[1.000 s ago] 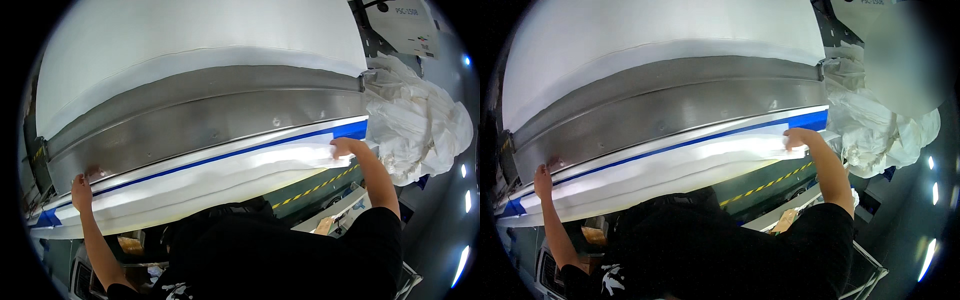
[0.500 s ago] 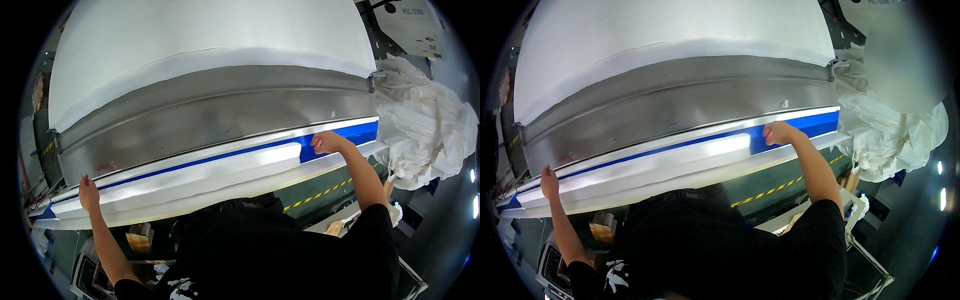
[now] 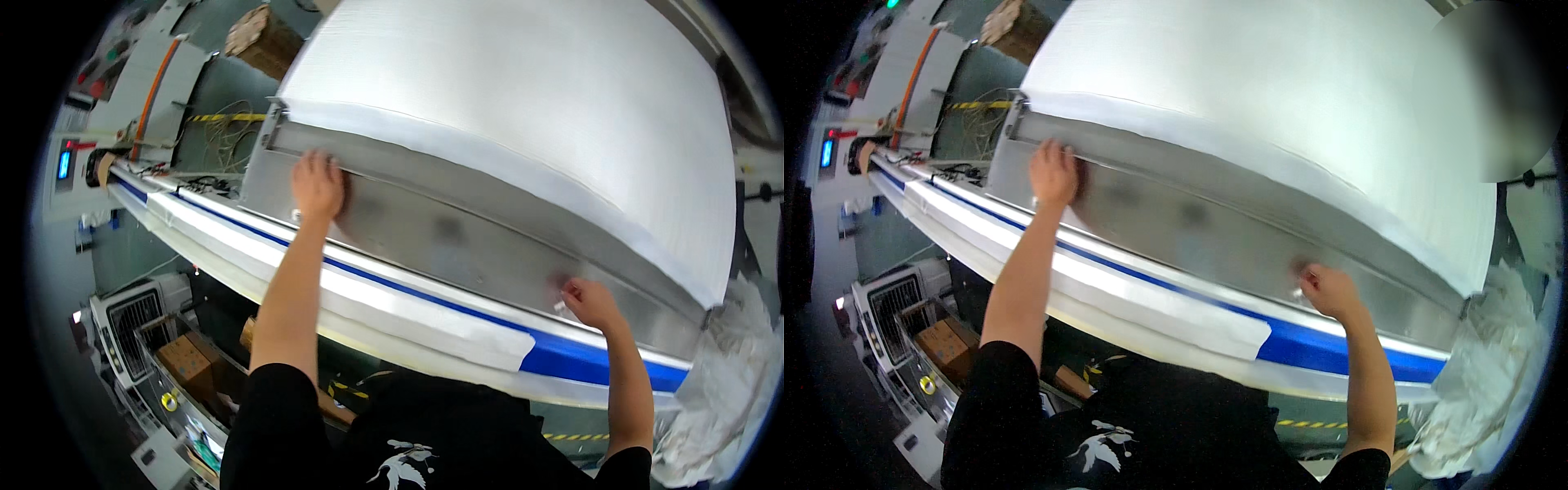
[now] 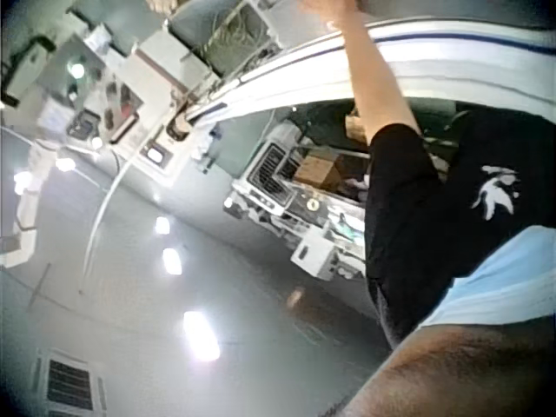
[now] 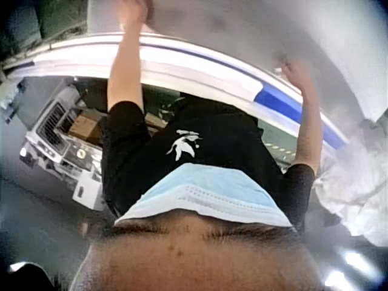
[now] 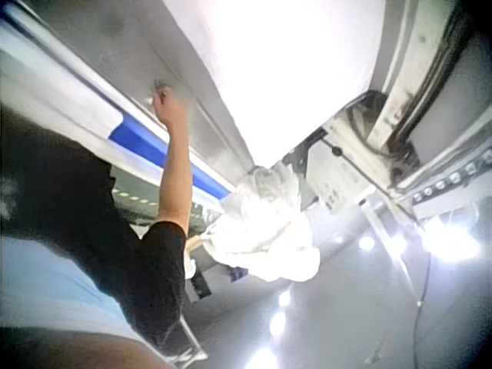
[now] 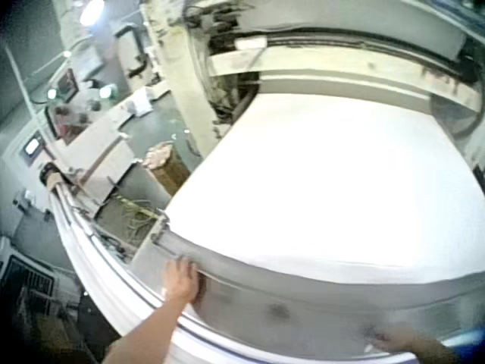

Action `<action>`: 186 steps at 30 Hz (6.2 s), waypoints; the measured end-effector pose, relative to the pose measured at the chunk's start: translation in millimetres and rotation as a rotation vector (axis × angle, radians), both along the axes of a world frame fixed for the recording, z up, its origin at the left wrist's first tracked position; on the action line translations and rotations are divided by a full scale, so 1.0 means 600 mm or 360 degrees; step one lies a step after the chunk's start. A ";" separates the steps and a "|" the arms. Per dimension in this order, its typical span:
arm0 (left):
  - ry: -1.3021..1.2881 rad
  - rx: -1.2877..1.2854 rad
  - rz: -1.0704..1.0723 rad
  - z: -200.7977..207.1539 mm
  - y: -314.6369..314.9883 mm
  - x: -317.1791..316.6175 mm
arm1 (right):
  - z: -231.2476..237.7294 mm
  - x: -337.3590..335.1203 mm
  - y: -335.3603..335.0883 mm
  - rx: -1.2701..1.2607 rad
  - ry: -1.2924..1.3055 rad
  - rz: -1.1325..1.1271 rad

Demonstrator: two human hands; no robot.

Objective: The person repeatedly loads sheets of white paper into a large industrial machine. They pick up a sheet, align it on the metal feed tray, and push it into the machine's rollers. This process is repeated continuously throughout the video.

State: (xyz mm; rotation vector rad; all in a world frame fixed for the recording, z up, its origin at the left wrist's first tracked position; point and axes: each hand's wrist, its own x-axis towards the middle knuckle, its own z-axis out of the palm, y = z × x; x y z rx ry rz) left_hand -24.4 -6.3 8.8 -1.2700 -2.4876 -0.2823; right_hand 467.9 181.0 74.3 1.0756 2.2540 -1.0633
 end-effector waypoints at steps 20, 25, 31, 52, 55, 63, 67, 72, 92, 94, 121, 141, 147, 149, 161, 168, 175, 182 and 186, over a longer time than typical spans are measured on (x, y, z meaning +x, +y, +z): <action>-0.0416 0.0203 0.0112 -0.001 0.010 0.012 | -0.022 -0.903 0.062 0.0363 0.1011 0.0382; -0.0472 0.0217 0.0108 -0.002 0.011 0.010 | -0.016 -0.911 0.059 0.0419 0.0896 0.0301; -0.0522 0.0326 0.0087 0.002 0.017 -0.005 | -0.021 -0.905 0.061 0.0573 0.0928 0.0278; -0.0066 -0.0514 -0.0636 0.092 0.060 -0.216 | -0.025 -0.599 0.007 0.1088 0.0932 0.0069; 0.0017 -0.0717 -0.0615 0.120 0.061 -0.215 | -0.015 -0.414 0.046 0.1315 0.0607 -0.0149; 0.0204 -0.1626 -0.0339 0.121 0.174 -0.189 | -0.024 0.144 0.221 0.1582 -0.0211 -0.0338; 0.0332 -0.1764 -0.0094 0.025 0.145 -0.296 | -0.032 0.317 0.291 0.1789 -0.0277 -0.0357; -0.0017 -0.1181 -0.0151 -0.030 0.073 -0.424 | -0.024 0.473 0.365 0.1450 -0.0916 -0.0410; 0.0177 -0.2097 0.0268 0.110 0.206 -0.184 | 0.090 0.668 0.388 0.1004 -0.1214 -0.0615; 0.0171 -0.1790 -0.0021 0.168 0.126 -0.245 | 0.105 0.681 0.406 0.1095 -0.1180 -0.0595; 0.0062 -0.3197 -0.0249 0.147 -0.205 -0.094 | 0.117 0.803 0.057 0.0339 -0.1562 0.0413; 0.0003 -0.1708 0.0690 0.181 -0.140 -0.103 | 0.067 0.891 0.012 0.0331 -0.1681 0.0361; -0.0150 -0.1377 0.0211 0.100 -0.144 -0.025 | 0.073 0.751 0.025 -0.0022 -0.1476 0.0023; -0.0159 -0.1212 0.0063 0.101 -0.108 0.039 | 0.099 0.688 0.034 -0.0194 -0.1342 -0.0064; -0.0691 -0.0556 -0.0712 0.125 0.053 0.337 | 0.049 0.523 0.037 -0.0127 -0.0963 0.0121; -0.0745 -0.0516 -0.0167 0.093 0.009 0.219 | 0.031 0.546 0.008 0.0173 -0.0900 -0.0236; 0.0037 -0.0257 -0.0332 0.018 -0.048 0.032 | -0.011 0.445 -0.007 0.0324 -0.0702 0.0193; 0.0028 -0.0191 -0.0179 0.012 0.036 0.035 | 0.009 0.100 0.029 0.0476 -0.0026 0.0051; -0.0126 0.0038 -0.0090 -0.003 0.040 0.082 | 0.018 -0.131 0.066 0.0357 0.0090 0.0320</action>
